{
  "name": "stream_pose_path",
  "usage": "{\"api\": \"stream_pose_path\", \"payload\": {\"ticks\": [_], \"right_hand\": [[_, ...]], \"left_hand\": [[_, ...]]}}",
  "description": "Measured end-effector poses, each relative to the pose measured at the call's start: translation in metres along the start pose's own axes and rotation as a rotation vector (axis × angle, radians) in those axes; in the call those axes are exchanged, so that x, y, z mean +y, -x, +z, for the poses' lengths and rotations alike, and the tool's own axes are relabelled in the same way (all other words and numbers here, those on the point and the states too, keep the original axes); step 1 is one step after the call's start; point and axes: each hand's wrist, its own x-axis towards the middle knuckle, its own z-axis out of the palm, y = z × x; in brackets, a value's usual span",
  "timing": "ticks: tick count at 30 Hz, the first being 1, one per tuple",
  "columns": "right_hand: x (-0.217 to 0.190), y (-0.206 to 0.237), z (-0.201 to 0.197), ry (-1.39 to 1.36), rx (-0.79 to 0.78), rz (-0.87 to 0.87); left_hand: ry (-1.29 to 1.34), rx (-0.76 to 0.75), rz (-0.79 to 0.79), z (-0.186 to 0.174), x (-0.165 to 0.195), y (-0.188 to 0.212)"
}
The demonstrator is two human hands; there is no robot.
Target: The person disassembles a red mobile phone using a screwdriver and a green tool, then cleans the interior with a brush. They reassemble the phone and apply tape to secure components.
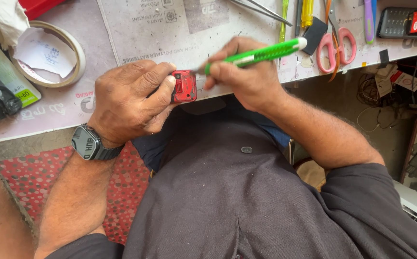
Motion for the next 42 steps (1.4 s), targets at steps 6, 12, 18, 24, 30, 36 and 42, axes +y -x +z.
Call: {"api": "stream_pose_path", "payload": {"ticks": [6,12,18,24,30,36,42], "right_hand": [[0.004,-0.002,0.002,-0.076,0.009,0.023],[0.003,-0.002,0.003,0.153,-0.025,-0.05],[0.004,0.0,0.003,0.056,0.01,-0.071],[0.001,-0.001,0.001,0.394,-0.058,-0.174],[-0.003,0.007,0.005,0.263,-0.063,-0.059],[0.0,0.01,0.007,0.323,-0.019,-0.045],[0.001,0.009,0.007,0.383,-0.066,-0.133]], "left_hand": [[-0.04,0.01,0.019,0.002,0.0,0.001],[-0.045,0.0,0.034,0.002,-0.001,0.002],[-0.053,-0.019,0.036,0.003,-0.001,0.003],[-0.065,-0.02,0.04,0.002,-0.001,0.002],[-0.066,-0.019,0.018,0.002,-0.001,0.003],[-0.059,-0.007,0.024,0.002,-0.001,0.003],[-0.061,-0.002,0.013,0.002,-0.001,0.002]]}}
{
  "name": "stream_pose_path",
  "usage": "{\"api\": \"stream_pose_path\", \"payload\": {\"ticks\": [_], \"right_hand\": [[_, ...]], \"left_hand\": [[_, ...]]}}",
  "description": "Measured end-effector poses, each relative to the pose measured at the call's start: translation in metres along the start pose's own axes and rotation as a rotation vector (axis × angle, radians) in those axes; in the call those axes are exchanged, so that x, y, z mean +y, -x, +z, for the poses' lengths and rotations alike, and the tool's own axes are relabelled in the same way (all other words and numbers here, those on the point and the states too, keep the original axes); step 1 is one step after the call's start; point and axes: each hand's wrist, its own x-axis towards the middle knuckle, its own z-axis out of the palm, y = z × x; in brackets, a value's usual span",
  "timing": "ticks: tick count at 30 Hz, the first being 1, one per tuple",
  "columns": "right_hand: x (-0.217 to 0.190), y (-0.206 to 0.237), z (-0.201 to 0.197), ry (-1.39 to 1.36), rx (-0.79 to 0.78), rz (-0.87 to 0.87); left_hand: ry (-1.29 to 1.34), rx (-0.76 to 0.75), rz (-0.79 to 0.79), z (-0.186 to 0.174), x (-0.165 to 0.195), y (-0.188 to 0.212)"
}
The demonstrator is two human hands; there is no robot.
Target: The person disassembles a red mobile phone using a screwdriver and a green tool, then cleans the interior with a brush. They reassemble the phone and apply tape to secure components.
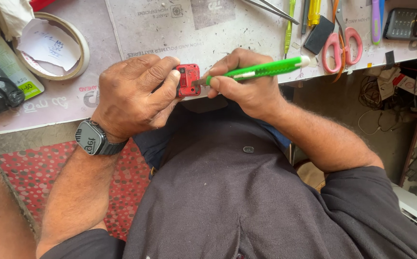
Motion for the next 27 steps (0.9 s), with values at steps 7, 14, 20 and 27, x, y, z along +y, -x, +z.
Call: {"api": "stream_pose_path", "payload": {"ticks": [7,14,20,27], "right_hand": [[0.001,-0.001,0.0,-0.093,0.027,0.032],[-0.004,-0.003,-0.001,-0.108,0.042,0.088],[0.0,-0.002,-0.004,-0.138,0.022,0.075],[0.009,0.0,-0.004,-0.199,0.052,0.024]], "left_hand": [[0.003,-0.019,-0.008,-0.001,0.0,0.0],[0.008,-0.018,-0.022,-0.002,0.001,-0.001],[0.016,-0.033,-0.035,-0.002,0.001,-0.001],[0.011,-0.03,-0.04,-0.002,0.0,0.0]]}}
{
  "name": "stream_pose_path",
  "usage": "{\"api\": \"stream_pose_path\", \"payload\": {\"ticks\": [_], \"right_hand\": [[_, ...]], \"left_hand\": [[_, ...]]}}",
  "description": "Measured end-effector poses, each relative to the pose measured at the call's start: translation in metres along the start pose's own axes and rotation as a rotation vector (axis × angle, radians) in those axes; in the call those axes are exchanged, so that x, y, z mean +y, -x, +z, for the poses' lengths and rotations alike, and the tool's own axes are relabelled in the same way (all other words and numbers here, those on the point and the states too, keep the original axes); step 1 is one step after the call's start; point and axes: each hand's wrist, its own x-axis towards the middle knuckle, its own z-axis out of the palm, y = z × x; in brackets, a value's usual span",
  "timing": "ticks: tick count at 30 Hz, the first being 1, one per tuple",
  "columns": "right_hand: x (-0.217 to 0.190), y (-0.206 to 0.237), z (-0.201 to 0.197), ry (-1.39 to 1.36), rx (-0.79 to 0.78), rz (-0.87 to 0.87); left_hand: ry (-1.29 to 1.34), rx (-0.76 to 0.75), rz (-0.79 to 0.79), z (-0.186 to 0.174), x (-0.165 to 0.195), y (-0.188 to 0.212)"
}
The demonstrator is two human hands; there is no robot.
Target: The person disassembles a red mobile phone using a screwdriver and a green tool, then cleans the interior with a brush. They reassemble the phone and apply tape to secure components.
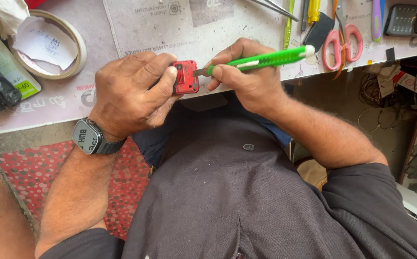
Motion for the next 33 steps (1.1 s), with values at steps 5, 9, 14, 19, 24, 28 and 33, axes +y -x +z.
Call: {"api": "stream_pose_path", "payload": {"ticks": [5,9,14,19,24,28,33], "right_hand": [[0.0003,0.0001,0.0016,-0.112,0.016,0.006],[-0.0006,0.0019,-0.0002,0.036,-0.014,0.03],[0.0038,0.0012,-0.0002,-0.082,-0.005,-0.043],[0.0023,0.0031,0.0034,-0.001,0.019,-0.01],[-0.0033,0.006,0.009,-0.006,0.035,0.074],[-0.0035,0.003,0.0085,-0.124,0.045,0.039],[-0.0015,0.0012,0.0082,-0.056,0.022,0.015]], "left_hand": [[0.006,0.026,0.021,0.0002,0.0005,-0.0004],[0.02,0.033,0.029,-0.0003,0.0001,-0.0014],[0.03,0.038,0.018,-0.0006,0.0003,-0.0015],[0.043,0.041,0.01,-0.0002,0.0009,-0.0017],[0.028,0.046,0.0,-0.0009,0.0009,-0.0018],[0.044,0.038,-0.031,-0.0004,0.0005,-0.0019],[0.041,0.037,-0.04,0.0,0.0009,-0.0012]]}}
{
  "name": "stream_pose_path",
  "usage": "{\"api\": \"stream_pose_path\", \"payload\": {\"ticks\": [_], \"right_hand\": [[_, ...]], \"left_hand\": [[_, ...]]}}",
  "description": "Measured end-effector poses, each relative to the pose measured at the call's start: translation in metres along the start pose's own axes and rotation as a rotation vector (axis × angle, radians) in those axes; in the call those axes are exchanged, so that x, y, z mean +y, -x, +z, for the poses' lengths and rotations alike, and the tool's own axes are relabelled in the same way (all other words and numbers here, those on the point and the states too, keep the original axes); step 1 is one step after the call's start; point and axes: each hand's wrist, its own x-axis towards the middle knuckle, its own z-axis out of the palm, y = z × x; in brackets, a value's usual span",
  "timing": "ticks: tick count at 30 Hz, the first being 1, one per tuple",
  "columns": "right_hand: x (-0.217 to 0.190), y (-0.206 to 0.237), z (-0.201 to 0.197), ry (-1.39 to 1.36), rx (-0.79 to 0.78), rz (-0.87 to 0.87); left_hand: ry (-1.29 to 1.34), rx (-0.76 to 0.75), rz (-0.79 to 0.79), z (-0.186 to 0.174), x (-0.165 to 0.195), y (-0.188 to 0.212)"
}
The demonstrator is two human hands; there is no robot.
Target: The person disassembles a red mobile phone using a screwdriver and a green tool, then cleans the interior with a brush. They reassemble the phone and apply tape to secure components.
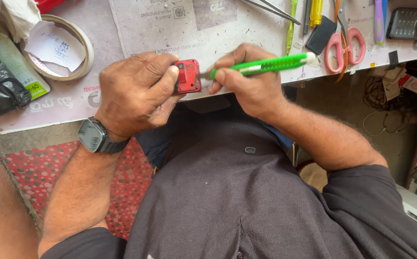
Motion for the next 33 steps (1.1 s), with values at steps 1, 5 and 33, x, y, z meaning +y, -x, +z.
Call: {"api": "stream_pose_path", "payload": {"ticks": [1,5,33], "right_hand": [[0.0,0.0,0.001,-0.013,0.006,-0.001],[-0.002,0.003,0.003,0.088,-0.007,-0.007],[0.005,-0.001,-0.007,-0.104,-0.008,-0.017]], "left_hand": [[0.004,0.001,-0.001,0.0,0.0,0.0],[0.006,-0.005,-0.003,-0.001,0.0,0.0],[-0.021,-0.012,0.015,-0.002,0.0,-0.002]]}}
